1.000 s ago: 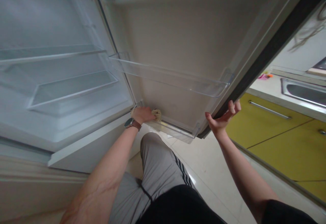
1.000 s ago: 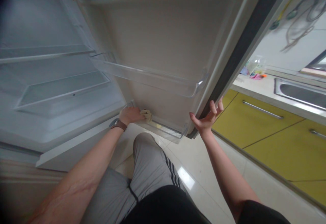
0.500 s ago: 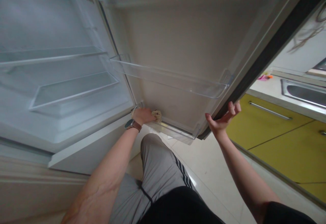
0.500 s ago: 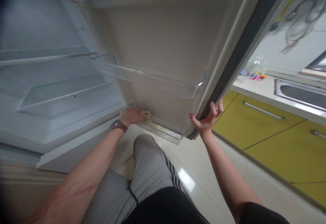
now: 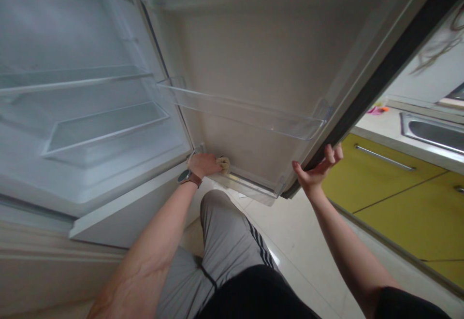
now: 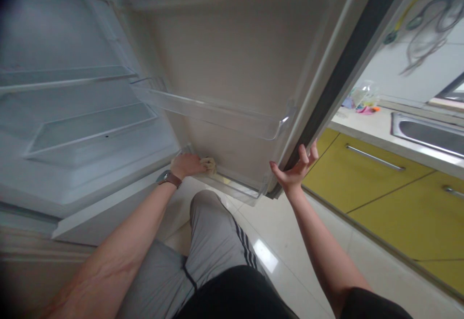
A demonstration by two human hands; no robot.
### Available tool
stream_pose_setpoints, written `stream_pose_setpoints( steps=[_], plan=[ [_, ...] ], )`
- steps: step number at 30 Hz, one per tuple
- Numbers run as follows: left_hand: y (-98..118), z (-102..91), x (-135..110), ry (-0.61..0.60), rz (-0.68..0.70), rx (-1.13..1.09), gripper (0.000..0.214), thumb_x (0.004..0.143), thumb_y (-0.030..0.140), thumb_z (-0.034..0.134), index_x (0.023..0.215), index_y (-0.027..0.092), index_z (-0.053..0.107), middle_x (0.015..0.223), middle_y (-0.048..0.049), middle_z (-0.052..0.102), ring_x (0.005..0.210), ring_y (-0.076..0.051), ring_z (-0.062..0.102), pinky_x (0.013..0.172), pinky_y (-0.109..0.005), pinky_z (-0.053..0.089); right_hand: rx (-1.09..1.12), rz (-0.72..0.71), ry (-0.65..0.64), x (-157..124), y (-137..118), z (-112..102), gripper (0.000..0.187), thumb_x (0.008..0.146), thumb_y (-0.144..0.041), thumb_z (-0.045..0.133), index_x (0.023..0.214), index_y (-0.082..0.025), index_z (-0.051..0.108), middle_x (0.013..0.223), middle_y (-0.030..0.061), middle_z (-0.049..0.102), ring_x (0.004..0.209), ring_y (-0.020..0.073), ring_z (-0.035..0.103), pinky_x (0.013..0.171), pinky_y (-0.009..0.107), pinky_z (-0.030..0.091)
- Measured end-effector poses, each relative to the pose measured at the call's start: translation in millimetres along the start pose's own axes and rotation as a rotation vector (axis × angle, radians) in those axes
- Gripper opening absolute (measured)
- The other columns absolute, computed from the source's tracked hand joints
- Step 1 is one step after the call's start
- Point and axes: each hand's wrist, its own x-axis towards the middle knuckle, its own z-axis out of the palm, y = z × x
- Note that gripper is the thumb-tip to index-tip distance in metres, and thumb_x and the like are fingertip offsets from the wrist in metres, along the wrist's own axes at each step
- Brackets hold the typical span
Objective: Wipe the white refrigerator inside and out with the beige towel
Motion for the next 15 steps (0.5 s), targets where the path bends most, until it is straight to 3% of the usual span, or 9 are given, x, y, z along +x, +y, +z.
stream_pose_setpoints(
  steps=[9, 15],
  plan=[
    [1.5, -1.9, -1.7, 0.005, -0.004, -0.001, 0.055, 0.092, 0.052, 0.050, 0.116, 0.011, 0.079, 0.117, -0.0215, 0.075, 0.113, -0.036, 0.069, 0.094, -0.038, 0.053, -0.024, 0.023, -0.004, -2.3, 2.7, -0.3, 0.099, 0.068, -0.075, 0.078, 0.146, -0.028, 0.039, 0.152, 0.0143, 0.031, 0.152, 0.0424, 0.029, 0.122, 0.069, 0.030],
    [1.5, -1.9, -3.2, 0.014, -0.029, -0.008, 0.054, 0.092, 0.054, 0.053, 0.114, 0.011, 0.078, 0.115, -0.0201, 0.075, 0.112, -0.035, 0.068, 0.093, -0.037, 0.052, -0.043, -0.028, -0.022, 0.8, -0.5, -1.4, 0.095, 0.075, -0.071, 0.074, 0.151, -0.030, 0.035, 0.154, 0.0141, 0.028, 0.154, 0.0407, 0.028, 0.123, 0.069, 0.029]
  ],
)
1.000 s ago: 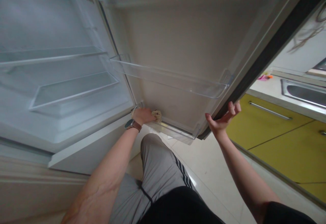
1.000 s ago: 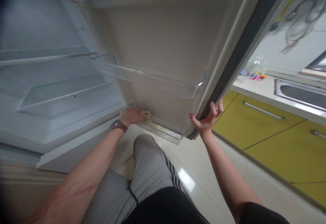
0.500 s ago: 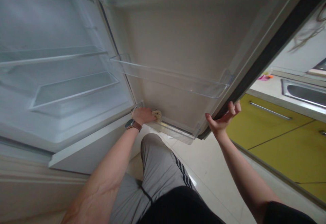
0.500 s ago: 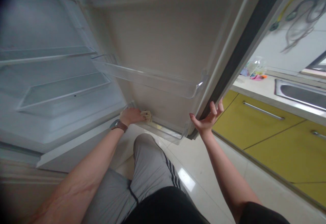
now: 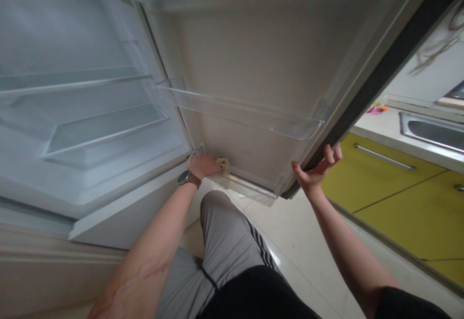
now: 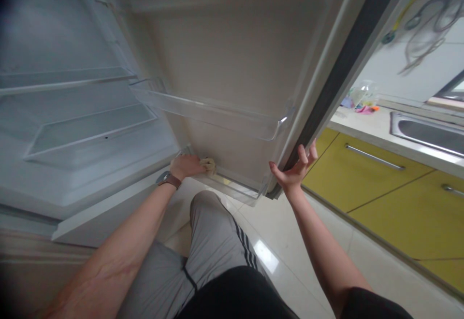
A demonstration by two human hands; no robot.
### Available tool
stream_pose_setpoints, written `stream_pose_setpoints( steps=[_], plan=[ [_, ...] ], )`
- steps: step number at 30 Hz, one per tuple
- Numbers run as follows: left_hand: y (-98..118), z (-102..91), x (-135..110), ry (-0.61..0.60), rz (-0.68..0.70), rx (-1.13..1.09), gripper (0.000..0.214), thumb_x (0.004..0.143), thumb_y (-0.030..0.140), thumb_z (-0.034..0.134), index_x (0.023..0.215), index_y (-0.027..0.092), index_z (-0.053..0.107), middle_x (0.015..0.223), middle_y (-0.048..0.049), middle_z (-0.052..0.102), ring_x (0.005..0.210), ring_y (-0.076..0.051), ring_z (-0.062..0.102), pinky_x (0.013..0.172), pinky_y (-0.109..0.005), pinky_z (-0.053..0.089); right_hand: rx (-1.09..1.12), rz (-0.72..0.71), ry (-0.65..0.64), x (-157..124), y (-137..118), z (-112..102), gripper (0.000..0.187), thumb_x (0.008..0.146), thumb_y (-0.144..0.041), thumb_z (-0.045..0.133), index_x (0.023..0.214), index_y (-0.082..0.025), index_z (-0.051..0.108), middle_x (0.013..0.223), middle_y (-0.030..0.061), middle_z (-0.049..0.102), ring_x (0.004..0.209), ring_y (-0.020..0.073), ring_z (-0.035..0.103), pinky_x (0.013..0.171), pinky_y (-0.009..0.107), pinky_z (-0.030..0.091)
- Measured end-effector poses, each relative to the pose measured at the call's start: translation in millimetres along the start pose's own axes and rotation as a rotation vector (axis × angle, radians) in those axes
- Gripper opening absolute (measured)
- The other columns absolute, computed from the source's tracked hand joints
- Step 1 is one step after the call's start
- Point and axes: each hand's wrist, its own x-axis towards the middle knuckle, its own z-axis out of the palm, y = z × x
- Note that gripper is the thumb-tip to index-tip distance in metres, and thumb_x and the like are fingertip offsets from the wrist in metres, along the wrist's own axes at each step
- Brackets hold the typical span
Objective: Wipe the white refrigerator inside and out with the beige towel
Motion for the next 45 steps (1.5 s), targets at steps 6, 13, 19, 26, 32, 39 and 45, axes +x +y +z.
stream_pose_setpoints(
  steps=[6, 13, 19, 26, 32, 39, 45],
  plan=[
    [-0.1, -1.2, -0.5, -0.017, 0.010, -0.009, 0.058, 0.092, 0.057, 0.051, 0.117, 0.012, 0.078, 0.118, -0.0209, 0.075, 0.113, -0.037, 0.068, 0.094, -0.040, 0.053, 0.013, 0.010, 0.001, -0.9, 1.0, 0.4, 0.096, 0.073, -0.070, 0.076, 0.150, -0.030, 0.035, 0.153, 0.0141, 0.028, 0.153, 0.0407, 0.029, 0.121, 0.070, 0.030],
    [1.8, -2.7, -1.3, -0.009, 0.017, 0.012, 0.061, 0.091, 0.055, 0.048, 0.117, 0.010, 0.079, 0.117, -0.0244, 0.075, 0.114, -0.039, 0.070, 0.092, -0.041, 0.054, 0.036, -0.016, 0.004, -0.1, 1.0, 0.2, 0.095, 0.075, -0.065, 0.078, 0.153, -0.031, 0.035, 0.155, 0.0131, 0.028, 0.154, 0.0401, 0.028, 0.121, 0.070, 0.029],
    [-0.1, -1.2, 1.2, -0.019, 0.012, 0.004, 0.062, 0.091, 0.057, 0.048, 0.119, 0.012, 0.079, 0.118, -0.0220, 0.075, 0.113, -0.038, 0.070, 0.093, -0.041, 0.055, 0.033, -0.014, -0.001, -0.1, 2.0, 0.0, 0.094, 0.075, -0.063, 0.077, 0.153, -0.032, 0.034, 0.156, 0.0129, 0.027, 0.155, 0.0414, 0.026, 0.120, 0.071, 0.030],
    [-0.8, 1.0, 2.7, -0.008, 0.008, 0.004, 0.059, 0.089, 0.056, 0.049, 0.118, 0.014, 0.080, 0.118, -0.0229, 0.075, 0.116, -0.041, 0.069, 0.093, -0.044, 0.055, 0.009, 0.055, -0.001, -5.4, 7.7, 1.2, 0.099, 0.067, -0.073, 0.077, 0.146, -0.031, 0.037, 0.153, 0.0129, 0.029, 0.153, 0.0428, 0.027, 0.120, 0.071, 0.029],
    [-1.4, 0.8, 0.7, -0.004, 0.013, -0.002, 0.057, 0.092, 0.056, 0.050, 0.117, 0.014, 0.079, 0.119, -0.0210, 0.075, 0.114, -0.038, 0.070, 0.094, -0.042, 0.055, -0.026, 0.136, -0.016, -8.1, 10.7, 1.3, 0.098, 0.063, -0.079, 0.075, 0.140, -0.029, 0.040, 0.150, 0.0131, 0.028, 0.152, 0.0440, 0.028, 0.118, 0.071, 0.030],
    [-0.3, -0.7, 1.5, -0.024, 0.033, -0.005, 0.058, 0.092, 0.054, 0.049, 0.117, 0.011, 0.079, 0.118, -0.0230, 0.075, 0.114, -0.039, 0.070, 0.094, -0.044, 0.055, -0.009, 0.155, -0.001, -6.0, 5.1, 0.7, 0.100, 0.061, -0.080, 0.077, 0.138, -0.027, 0.042, 0.150, 0.0144, 0.032, 0.151, 0.0451, 0.029, 0.120, 0.072, 0.028],
    [-0.7, -2.2, 0.9, -0.034, -0.008, -0.022, 0.057, 0.091, 0.055, 0.052, 0.122, 0.014, 0.078, 0.121, -0.0218, 0.075, 0.117, -0.039, 0.069, 0.098, -0.044, 0.054, 0.001, 0.039, 0.006, -1.9, -2.0, -1.0, 0.097, 0.069, -0.073, 0.078, 0.146, -0.028, 0.037, 0.152, 0.0148, 0.031, 0.151, 0.0417, 0.031, 0.122, 0.069, 0.029]
  ],
)
